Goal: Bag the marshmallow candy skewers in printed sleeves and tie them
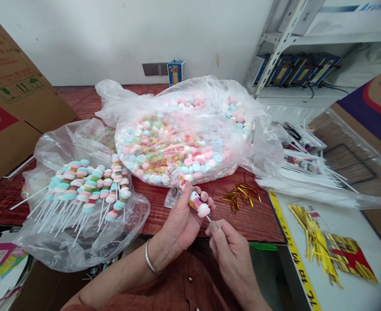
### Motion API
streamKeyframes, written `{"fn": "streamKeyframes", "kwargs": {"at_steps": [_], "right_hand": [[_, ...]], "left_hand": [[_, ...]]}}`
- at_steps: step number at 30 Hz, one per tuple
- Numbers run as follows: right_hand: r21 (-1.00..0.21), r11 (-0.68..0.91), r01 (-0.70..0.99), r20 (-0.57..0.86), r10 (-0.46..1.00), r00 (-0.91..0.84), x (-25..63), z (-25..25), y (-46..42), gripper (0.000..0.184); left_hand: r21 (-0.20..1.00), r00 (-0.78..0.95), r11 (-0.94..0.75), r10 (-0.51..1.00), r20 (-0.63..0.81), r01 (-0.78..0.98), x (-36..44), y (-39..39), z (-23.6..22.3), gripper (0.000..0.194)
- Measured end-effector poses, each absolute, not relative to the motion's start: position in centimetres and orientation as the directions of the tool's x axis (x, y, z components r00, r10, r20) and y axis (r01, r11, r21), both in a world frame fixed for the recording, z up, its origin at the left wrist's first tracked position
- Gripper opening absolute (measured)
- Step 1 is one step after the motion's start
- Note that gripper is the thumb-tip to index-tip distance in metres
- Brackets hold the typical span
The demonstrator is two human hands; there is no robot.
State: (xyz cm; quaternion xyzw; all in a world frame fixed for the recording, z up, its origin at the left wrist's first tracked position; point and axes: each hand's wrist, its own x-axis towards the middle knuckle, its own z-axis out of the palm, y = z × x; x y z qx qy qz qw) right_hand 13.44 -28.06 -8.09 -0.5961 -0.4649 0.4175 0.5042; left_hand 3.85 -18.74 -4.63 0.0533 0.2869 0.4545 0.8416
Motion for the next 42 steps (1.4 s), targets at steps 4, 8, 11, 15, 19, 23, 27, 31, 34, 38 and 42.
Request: {"fn": "streamKeyframes", "kwargs": {"at_steps": [4, 8, 11, 15, 19, 23, 27, 31, 34, 38, 42], "right_hand": [[-0.735, -0.340, -0.586, -0.388, 0.920, -0.046, 13.2, -7.5, -27.4, 0.036], [-0.479, -0.358, -0.802, -0.375, 0.909, -0.182, 12.3, -7.4, -26.9, 0.030], [-0.515, -0.298, -0.803, -0.350, 0.929, -0.120, 12.1, -7.4, -26.7, 0.028], [-0.529, -0.271, -0.805, -0.338, 0.936, -0.093, 12.9, -7.2, -26.8, 0.025], [-0.514, -0.302, -0.803, -0.344, 0.930, -0.129, 13.7, -7.1, -27.0, 0.026], [-0.494, -0.310, -0.812, -0.363, 0.923, -0.132, 13.9, -6.9, -27.2, 0.025], [-0.514, -0.309, -0.800, -0.395, 0.913, -0.099, 13.8, -7.1, -27.3, 0.029], [-0.749, -0.224, -0.623, -0.344, 0.936, 0.077, 13.7, -7.3, -27.6, 0.033], [-0.993, -0.047, -0.104, -0.075, 0.956, 0.283, 13.9, -7.2, -28.0, 0.028], [-0.755, 0.241, 0.610, 0.481, 0.836, 0.265, 14.2, -7.5, -28.2, 0.012], [-0.416, 0.254, 0.873, 0.679, 0.725, 0.112, 14.2, -8.2, -28.0, 0.020]], "left_hand": [[0.365, 0.449, 0.583, 0.804, -0.390, -0.726, 4.1, -18.9, -4.7, 0.032], [0.372, 0.482, 0.605, 0.791, -0.376, -0.704, 4.3, -19.0, -4.8, 0.031], [0.396, 0.450, 0.592, 0.800, -0.396, -0.702, 4.1, -18.3, -5.0, 0.027], [0.431, 0.431, 0.524, 0.851, -0.299, -0.735, 3.3, -16.9, -5.0, 0.032], [0.406, 0.540, 0.577, 0.814, -0.215, -0.708, 2.8, -16.4, -4.8, 0.045], [0.530, 0.590, 0.529, 0.805, -0.066, -0.663, 2.1, -16.2, -4.3, 0.058], [0.653, 0.547, 0.441, 0.836, -0.048, -0.616, 1.9, -15.8, -3.9, 0.038], [0.527, 0.345, 0.427, 0.904, -0.252, -0.735, 3.2, -15.7, -3.5, 0.018], [0.410, 0.330, 0.474, 0.867, -0.374, -0.779, 4.0, -15.8, -3.2, 0.023], [0.354, 0.373, 0.517, 0.837, -0.400, -0.780, 4.4, -16.1, -2.8, 0.025], [0.334, 0.420, 0.556, 0.815, -0.398, -0.761, 4.5, -16.5, -2.7, 0.021]]}}
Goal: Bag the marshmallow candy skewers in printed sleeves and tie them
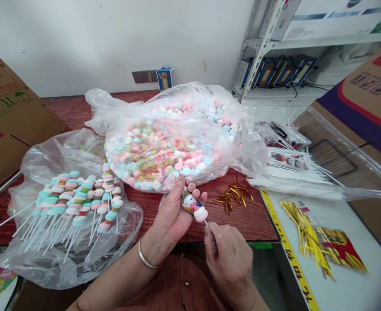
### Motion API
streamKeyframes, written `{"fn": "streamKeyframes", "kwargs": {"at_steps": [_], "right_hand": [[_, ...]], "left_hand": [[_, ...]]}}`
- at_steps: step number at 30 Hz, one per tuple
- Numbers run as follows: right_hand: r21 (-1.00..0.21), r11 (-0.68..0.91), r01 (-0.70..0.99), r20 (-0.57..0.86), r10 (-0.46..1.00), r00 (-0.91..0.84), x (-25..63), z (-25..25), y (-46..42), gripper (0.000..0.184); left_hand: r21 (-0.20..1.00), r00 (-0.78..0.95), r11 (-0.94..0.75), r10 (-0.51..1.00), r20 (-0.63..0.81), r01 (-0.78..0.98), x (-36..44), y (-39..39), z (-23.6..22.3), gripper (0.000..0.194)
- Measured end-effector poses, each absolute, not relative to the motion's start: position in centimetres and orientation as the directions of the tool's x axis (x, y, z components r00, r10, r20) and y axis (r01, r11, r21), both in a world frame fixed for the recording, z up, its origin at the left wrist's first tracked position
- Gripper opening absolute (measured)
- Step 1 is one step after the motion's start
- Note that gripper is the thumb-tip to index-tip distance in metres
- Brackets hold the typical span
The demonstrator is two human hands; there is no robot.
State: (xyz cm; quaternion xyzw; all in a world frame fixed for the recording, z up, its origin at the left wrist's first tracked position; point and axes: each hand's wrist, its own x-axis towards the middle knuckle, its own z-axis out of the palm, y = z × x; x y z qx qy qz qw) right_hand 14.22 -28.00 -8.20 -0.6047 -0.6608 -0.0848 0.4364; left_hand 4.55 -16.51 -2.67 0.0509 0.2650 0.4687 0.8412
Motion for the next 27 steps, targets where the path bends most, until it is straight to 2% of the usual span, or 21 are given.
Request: {"fn": "streamKeyframes", "kwargs": {"at_steps": [2, 4, 7, 9, 11, 14, 16, 18, 19, 21, 23, 24, 25, 27], "right_hand": [[-0.444, 0.250, 0.860, 0.651, 0.750, 0.119, 14.2, -8.2, -27.9, 0.019], [-0.622, 0.224, 0.750, 0.542, 0.815, 0.206, 14.2, -7.9, -27.9, 0.010], [-0.909, 0.064, 0.412, 0.217, 0.916, 0.337, 14.3, -7.1, -27.9, 0.021], [-0.983, -0.053, 0.178, 0.011, 0.939, 0.343, 14.4, -6.8, -27.9, 0.031], [-0.991, -0.130, -0.040, -0.135, 0.949, 0.284, 14.5, -6.7, -27.8, 0.036], [-0.908, -0.216, -0.359, -0.282, 0.949, 0.143, 14.3, -6.7, -27.7, 0.040], [-0.815, -0.271, -0.512, -0.350, 0.934, 0.063, 14.0, -6.5, -27.5, 0.041], [-0.745, -0.310, -0.590, -0.394, 0.919, 0.016, 13.7, -6.4, -27.2, 0.040], [-0.739, -0.306, -0.600, -0.396, 0.918, 0.020, 13.6, -6.3, -27.0, 0.040], [-0.830, -0.244, -0.501, -0.345, 0.931, 0.118, 13.4, -6.3, -26.6, 0.039], [-0.969, -0.133, -0.210, -0.193, 0.934, 0.302, 13.3, -6.4, -26.4, 0.038], [-0.996, -0.087, -0.029, -0.092, 0.924, 0.370, 13.4, -6.5, -26.5, 0.036], [-0.990, -0.061, 0.128, -0.005, 0.915, 0.404, 13.4, -6.6, -26.6, 0.033], [-0.952, -0.048, 0.303, 0.080, 0.915, 0.396, 13.6, -6.9, -27.3, 0.020]], "left_hand": [[0.336, 0.436, 0.571, 0.807, -0.398, -0.749, 4.6, -16.6, -2.7, 0.020], [0.342, 0.450, 0.578, 0.805, -0.386, -0.741, 4.5, -16.7, -2.8, 0.021], [0.348, 0.464, 0.580, 0.808, -0.365, -0.736, 4.5, -16.8, -2.9, 0.023], [0.347, 0.476, 0.590, 0.801, -0.363, -0.729, 4.6, -16.8, -3.0, 0.024], [0.340, 0.485, 0.598, 0.795, -0.364, -0.726, 4.6, -16.8, -3.0, 0.025], [0.328, 0.494, 0.598, 0.796, -0.349, -0.732, 4.6, -16.6, -3.1, 0.028], [0.324, 0.497, 0.595, 0.799, -0.339, -0.735, 4.6, -16.6, -3.0, 0.029], [0.335, 0.489, 0.587, 0.805, -0.336, -0.737, 4.8, -16.7, -3.1, 0.028], [0.348, 0.481, 0.582, 0.809, -0.338, -0.735, 4.9, -16.9, -3.1, 0.027], [0.389, 0.459, 0.568, 0.820, -0.341, -0.725, 5.3, -17.4, -3.2, 0.027], [0.433, 0.437, 0.548, 0.835, -0.334, -0.716, 5.7, -18.0, -3.4, 0.025], [0.450, 0.429, 0.538, 0.842, -0.327, -0.713, 5.8, -18.1, -3.4, 0.025], [0.460, 0.420, 0.528, 0.848, -0.322, -0.714, 5.9, -18.2, -3.5, 0.024], [0.468, 0.398, 0.514, 0.856, -0.330, -0.719, 5.8, -18.0, -3.6, 0.025]]}}
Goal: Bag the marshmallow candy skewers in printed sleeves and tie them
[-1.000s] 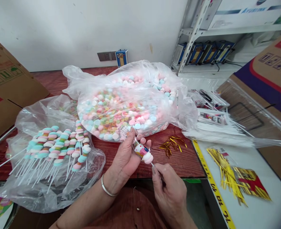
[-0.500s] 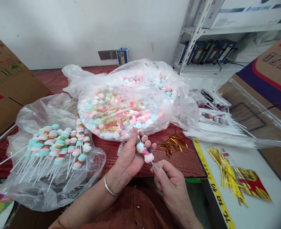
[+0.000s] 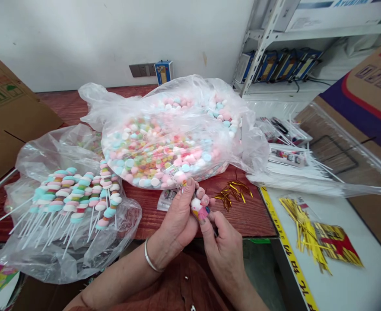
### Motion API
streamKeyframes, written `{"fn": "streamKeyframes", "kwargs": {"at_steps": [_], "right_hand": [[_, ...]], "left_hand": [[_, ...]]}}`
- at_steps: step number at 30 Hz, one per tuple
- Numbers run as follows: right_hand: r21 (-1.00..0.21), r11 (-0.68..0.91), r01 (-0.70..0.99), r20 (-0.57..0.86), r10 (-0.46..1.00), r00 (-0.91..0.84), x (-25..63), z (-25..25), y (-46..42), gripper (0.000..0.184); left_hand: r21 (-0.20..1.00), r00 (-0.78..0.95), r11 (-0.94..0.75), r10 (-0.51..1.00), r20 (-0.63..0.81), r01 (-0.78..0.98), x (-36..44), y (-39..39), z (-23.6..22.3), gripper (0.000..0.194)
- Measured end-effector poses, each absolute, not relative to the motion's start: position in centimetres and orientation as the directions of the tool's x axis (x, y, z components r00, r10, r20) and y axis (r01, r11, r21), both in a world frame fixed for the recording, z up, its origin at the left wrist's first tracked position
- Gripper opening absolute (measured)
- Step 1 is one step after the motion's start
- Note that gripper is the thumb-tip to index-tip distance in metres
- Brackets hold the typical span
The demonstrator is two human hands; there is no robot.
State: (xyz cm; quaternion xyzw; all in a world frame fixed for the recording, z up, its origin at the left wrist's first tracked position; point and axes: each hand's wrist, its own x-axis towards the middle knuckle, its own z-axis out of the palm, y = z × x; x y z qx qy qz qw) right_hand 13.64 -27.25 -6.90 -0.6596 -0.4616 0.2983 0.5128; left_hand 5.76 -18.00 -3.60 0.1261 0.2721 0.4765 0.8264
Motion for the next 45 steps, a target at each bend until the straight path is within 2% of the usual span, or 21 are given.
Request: {"fn": "streamKeyframes", "kwargs": {"at_steps": [2, 4, 8, 12, 14, 16, 18, 21, 23, 26, 29, 31, 33, 34, 36, 38, 39, 42, 43, 45], "right_hand": [[-0.932, -0.045, 0.360, 0.083, 0.940, 0.332, 13.9, -7.3, -28.1, 0.012], [-0.924, -0.034, 0.381, 0.084, 0.954, 0.289, 14.0, -7.6, -28.7, 0.015], [-0.947, -0.008, 0.321, 0.110, 0.931, 0.347, 13.7, -7.7, -28.2, 0.019], [-0.992, -0.063, 0.110, -0.015, 0.920, 0.391, 13.6, -7.8, -26.9, 0.024], [-0.992, -0.101, -0.070, -0.120, 0.918, 0.378, 13.5, -8.1, -26.7, 0.028], [-0.952, -0.119, -0.283, -0.218, 0.911, 0.351, 13.4, -8.5, -26.8, 0.030], [-0.896, -0.121, -0.426, -0.286, 0.893, 0.349, 13.2, -8.9, -27.0, 0.029], [-0.849, -0.112, -0.517, -0.332, 0.874, 0.356, 12.8, -9.2, -27.3, 0.028], [-0.804, -0.099, -0.586, -0.338, 0.887, 0.314, 12.7, -9.1, -27.2, 0.026], [-0.687, -0.114, -0.717, -0.367, 0.907, 0.206, 12.6, -8.8, -26.9, 0.038], [-0.596, -0.153, -0.788, -0.398, 0.909, 0.125, 12.7, -8.7, -26.8, 0.035], [-0.591, -0.202, -0.781, -0.417, 0.905, 0.081, 12.7, -8.9, -26.9, 0.033], [-0.678, -0.239, -0.695, -0.420, 0.902, 0.100, 12.6, -9.2, -27.1, 0.034], [-0.768, -0.233, -0.597, -0.399, 0.903, 0.160, 12.6, -9.3, -27.2, 0.033], [-0.937, -0.177, -0.300, -0.279, 0.897, 0.344, 12.5, -9.4, -27.3, 0.033], [-0.992, -0.117, -0.050, -0.127, 0.873, 0.470, 12.4, -9.3, -27.3, 0.030], [-0.994, -0.099, -0.042, -0.107, 0.869, 0.483, 12.4, -9.3, -27.3, 0.028], [-0.944, -0.096, -0.315, -0.214, 0.905, 0.367, 12.5, -9.3, -27.2, 0.033], [-0.884, -0.118, -0.452, -0.265, 0.923, 0.278, 12.4, -9.4, -27.3, 0.032], [-0.672, -0.201, -0.713, -0.309, 0.951, 0.023, 12.1, -9.9, -27.5, 0.031]], "left_hand": [[0.483, 0.369, 0.496, 0.866, -0.338, -0.722, 5.6, -17.7, -3.7, 0.027], [0.521, 0.360, 0.482, 0.875, -0.322, -0.704, 5.6, -17.8, -3.8, 0.030], [0.588, 0.430, 0.514, 0.855, -0.291, -0.625, 6.7, -19.5, -4.7, 0.032], [0.719, 0.394, 0.468, 0.873, -0.286, -0.514, 7.5, -21.1, -6.0, 0.027], [0.812, 0.393, 0.407, 0.887, -0.242, -0.418, 7.4, -21.4, -6.6, 0.028], [0.857, 0.415, 0.378, 0.883, -0.220, -0.351, 7.1, -21.6, -7.1, 0.027], [0.852, 0.433, 0.418, 0.862, -0.263, -0.315, 6.7, -21.7, -7.5, 0.028], [0.795, 0.488, 0.525, 0.802, -0.344, -0.304, 6.0, -21.9, -8.1, 0.037], [0.753, 0.553, 0.571, 0.762, -0.337, -0.327, 5.6, -21.8, -8.3, 0.041], [0.703, 0.615, 0.615, 0.721, -0.318, -0.358, 4.9, -21.4, -8.0, 0.039], [0.696, 0.573, 0.599, 0.753, -0.323, -0.395, 4.2, -20.9, -7.5, 0.033], [0.725, 0.497, 0.551, 0.803, -0.328, -0.412, 3.8, -20.7, -7.6, 0.027], [0.754, 0.427, 0.520, 0.834, -0.349, -0.401, 3.6, -20.7, -7.9, 0.021], [0.762, 0.400, 0.513, 0.843, -0.359, -0.396, 3.5, -20.7, -8.2, 0.020], [0.768, 0.371, 0.509, 0.850, -0.375, -0.389, 3.6, -20.7, -8.6, 0.020], [0.779, 0.365, 0.498, 0.855, -0.368, -0.381, 3.7, -20.7, -8.7, 0.021], [0.782, 0.375, 0.494, 0.855, -0.359, -0.379, 3.7, -20.7, -8.7, 0.022], [0.739, 0.485, 0.563, 0.796, -0.363, -0.370, 3.3, -20.4, -8.6, 0.026], [0.707, 0.545, 0.609, 0.752, -0.370, -0.360, 3.1, -20.3, -8.7, 0.029], [0.646, 0.677, 0.695, 0.643, -0.359, -0.317, 2.5, -20.2, -9.1, 0.037]]}}
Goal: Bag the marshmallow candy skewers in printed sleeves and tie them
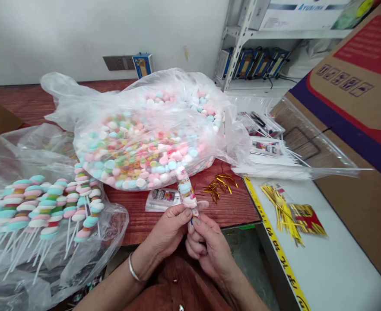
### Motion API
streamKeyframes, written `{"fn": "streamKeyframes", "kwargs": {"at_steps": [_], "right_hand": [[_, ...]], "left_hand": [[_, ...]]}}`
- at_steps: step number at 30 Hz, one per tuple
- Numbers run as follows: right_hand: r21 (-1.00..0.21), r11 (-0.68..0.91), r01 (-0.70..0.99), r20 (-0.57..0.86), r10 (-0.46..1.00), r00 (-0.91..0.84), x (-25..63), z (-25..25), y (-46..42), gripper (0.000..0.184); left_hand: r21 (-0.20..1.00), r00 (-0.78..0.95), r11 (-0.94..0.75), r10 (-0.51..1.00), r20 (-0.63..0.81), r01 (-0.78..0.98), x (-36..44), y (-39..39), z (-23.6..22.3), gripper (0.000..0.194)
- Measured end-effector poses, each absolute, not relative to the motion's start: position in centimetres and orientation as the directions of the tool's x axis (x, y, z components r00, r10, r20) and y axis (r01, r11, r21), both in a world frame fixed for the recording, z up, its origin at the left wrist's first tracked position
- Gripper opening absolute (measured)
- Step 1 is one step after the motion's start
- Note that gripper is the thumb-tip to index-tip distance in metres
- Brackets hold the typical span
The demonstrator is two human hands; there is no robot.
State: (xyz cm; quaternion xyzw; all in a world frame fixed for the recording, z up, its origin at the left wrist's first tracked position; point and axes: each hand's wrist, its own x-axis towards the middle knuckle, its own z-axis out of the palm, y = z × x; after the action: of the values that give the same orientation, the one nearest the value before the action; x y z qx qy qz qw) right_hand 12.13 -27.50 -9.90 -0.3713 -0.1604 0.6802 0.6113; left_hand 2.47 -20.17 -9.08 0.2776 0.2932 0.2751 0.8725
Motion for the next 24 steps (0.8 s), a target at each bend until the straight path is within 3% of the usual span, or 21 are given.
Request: {"fn": "streamKeyframes", "kwargs": {"at_steps": [3, 5, 6, 8, 10, 11, 13, 15, 16, 18, 24], "right_hand": [[-0.334, -0.369, -0.867, -0.198, 0.927, -0.318, 11.6, -10.8, -28.0, 0.040], [-0.321, -0.434, -0.842, -0.159, 0.901, -0.403, 11.7, -11.2, -28.1, 0.045], [-0.392, -0.441, -0.807, -0.169, 0.897, -0.408, 12.0, -11.3, -28.1, 0.044], [-0.690, -0.376, -0.618, -0.208, 0.921, -0.328, 13.1, -11.1, -27.7, 0.037], [-0.974, -0.193, -0.121, -0.187, 0.981, -0.055, 14.6, -10.8, -27.0, 0.027], [-0.973, -0.131, 0.191, -0.115, 0.989, 0.096, 15.4, -10.7, -26.6, 0.022], [-0.709, -0.157, 0.687, 0.058, 0.959, 0.279, 16.6, -10.9, -25.5, 0.017], [-0.410, -0.227, 0.883, 0.131, 0.944, 0.304, 17.2, -11.5, -24.4, 0.019], [-0.318, -0.235, 0.919, 0.132, 0.948, 0.289, 17.3, -11.9, -23.8, 0.019], [-0.250, -0.224, 0.942, 0.123, 0.958, 0.261, 17.3, -12.6, -22.8, 0.018], [-0.239, -0.222, 0.945, 0.134, 0.957, 0.259, 17.2, -12.6, -21.7, 0.019]], "left_hand": [[0.604, 0.814, 0.750, 0.513, -0.273, -0.270, 1.7, -20.2, -9.8, 0.042], [0.615, 0.828, 0.737, 0.509, -0.234, -0.279, 1.4, -20.2, -10.0, 0.035], [0.633, 0.808, 0.718, 0.537, -0.240, -0.289, 1.3, -20.1, -9.9, 0.032], [0.699, 0.716, 0.645, 0.641, -0.275, -0.308, 0.9, -19.6, -9.6, 0.028], [0.800, 0.572, 0.519, 0.770, -0.283, -0.302, 0.1, -18.9, -9.4, 0.026], [0.857, 0.496, 0.436, 0.828, -0.263, -0.274, -0.4, -18.5, -9.4, 0.026], [0.950, 0.387, 0.277, 0.899, -0.205, -0.141, -1.6, -17.9, -9.4, 0.025], [0.983, 0.349, 0.176, 0.919, -0.181, 0.047, -2.6, -17.8, -9.5, 0.026], [0.982, 0.342, 0.140, 0.923, -0.177, 0.130, -3.0, -17.9, -9.4, 0.026], [0.962, 0.326, 0.090, 0.929, -0.175, 0.258, -3.5, -18.1, -9.2, 0.027], [0.893, 0.340, -0.106, 0.939, -0.055, 0.437, -4.0, -18.3, -8.5, 0.020]]}}
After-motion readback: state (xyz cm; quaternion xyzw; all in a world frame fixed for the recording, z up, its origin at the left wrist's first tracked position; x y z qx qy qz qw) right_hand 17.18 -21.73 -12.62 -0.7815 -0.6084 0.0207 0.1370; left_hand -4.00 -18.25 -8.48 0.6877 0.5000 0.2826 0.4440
